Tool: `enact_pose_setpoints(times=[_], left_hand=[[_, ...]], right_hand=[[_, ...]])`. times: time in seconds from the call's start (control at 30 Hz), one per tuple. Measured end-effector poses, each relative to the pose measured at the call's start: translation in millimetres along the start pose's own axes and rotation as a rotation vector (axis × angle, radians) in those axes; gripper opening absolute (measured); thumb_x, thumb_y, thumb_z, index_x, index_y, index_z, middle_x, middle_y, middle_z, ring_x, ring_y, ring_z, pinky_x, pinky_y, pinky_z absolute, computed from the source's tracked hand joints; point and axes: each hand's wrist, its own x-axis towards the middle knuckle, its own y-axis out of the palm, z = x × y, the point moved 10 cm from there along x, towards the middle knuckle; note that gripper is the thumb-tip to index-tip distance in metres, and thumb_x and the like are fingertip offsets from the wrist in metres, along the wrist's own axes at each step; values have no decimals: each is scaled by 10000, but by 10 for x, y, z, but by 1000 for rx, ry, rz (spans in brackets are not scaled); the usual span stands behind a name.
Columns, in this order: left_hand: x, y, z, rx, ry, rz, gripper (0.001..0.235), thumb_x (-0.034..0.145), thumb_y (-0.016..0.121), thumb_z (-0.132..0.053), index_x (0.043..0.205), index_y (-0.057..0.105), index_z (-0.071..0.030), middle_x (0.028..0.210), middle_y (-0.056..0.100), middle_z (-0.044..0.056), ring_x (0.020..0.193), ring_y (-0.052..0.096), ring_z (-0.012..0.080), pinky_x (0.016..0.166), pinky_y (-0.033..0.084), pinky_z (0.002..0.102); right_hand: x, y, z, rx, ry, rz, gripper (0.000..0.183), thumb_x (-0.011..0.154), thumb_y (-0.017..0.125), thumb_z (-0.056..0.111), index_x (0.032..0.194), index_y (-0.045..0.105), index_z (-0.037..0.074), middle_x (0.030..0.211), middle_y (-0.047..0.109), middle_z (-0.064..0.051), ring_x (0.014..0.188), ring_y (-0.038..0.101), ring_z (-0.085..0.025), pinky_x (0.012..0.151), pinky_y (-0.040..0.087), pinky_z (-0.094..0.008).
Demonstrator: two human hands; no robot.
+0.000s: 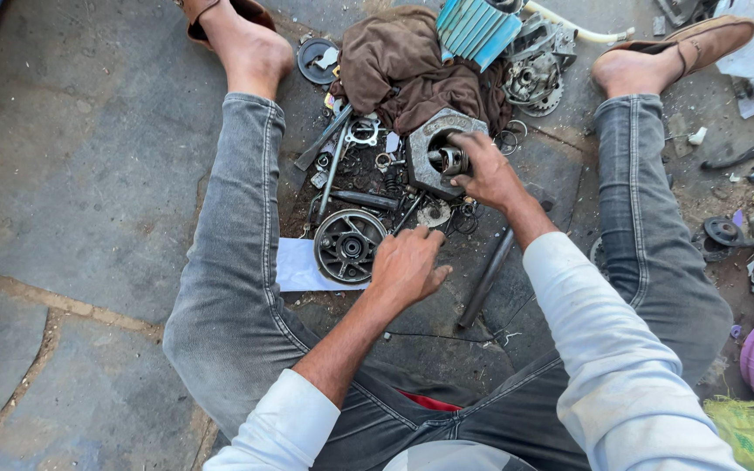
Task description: The person sits on the ground and removes piston rings from a piston by hand. They then place the piston on a metal block and use a hammer and punch to drive out the wrist pin, separating the piston from the connecting rod.
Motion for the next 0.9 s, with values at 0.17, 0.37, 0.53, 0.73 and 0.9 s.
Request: enact_pose_setpoints(times=[0.17, 0.37, 0.53, 0.73, 0.9], left_hand=[[96, 68, 250, 48, -139, 123, 535, 847, 799, -454, 1172, 664, -51, 1031, 677, 125, 895, 665, 238, 755, 554, 452], [191, -81, 617, 101, -296, 61, 554, 843, 802, -466, 1187, 673, -51, 1036, 683, 122, 875, 664, 228, 751, 564, 434], [209, -202, 812, 124, -364, -41, 568, 794, 835, -430, 1185, 672, -51, 1032, 693, 131, 894, 678, 254, 751, 558, 463], [157, -197, 1248, 167, -542, -31, 439, 855, 812, -445, 1045, 717, -61, 1040, 718, 125, 967, 699, 302, 842, 549, 470], [186, -242, 1519, 160, -505, -202, 202, 916, 737, -291, 1034, 752, -128, 1033, 722, 133, 975, 692, 344, 863, 535, 498]], right_hand=[[-217, -214, -86, 46, 102, -58, 873, 757, 875, 156, 1502, 432, 51, 1474, 470, -201, 1340, 507, -375, 1138, 430, -481], [-909, -240, 0, 11, 121, 176, 709, 829, 809, 314, 1428, 516, 73, 1416, 534, -182, 1310, 556, -357, 1088, 480, -484], [-1548, 32, 171, -31, 137, 520, 698, 803, 796, 302, 1411, 521, 98, 1420, 537, -116, 1237, 599, -288, 1048, 514, -437], [-1697, 156, 188, -49, 131, 518, 674, 803, 807, 329, 1385, 544, 114, 1360, 567, -114, 1228, 584, -333, 1035, 485, -444], [-1698, 212, 104, -38, 129, 513, 675, 817, 789, 345, 1400, 541, 112, 1294, 603, -106, 1188, 602, -337, 1006, 498, -455]])
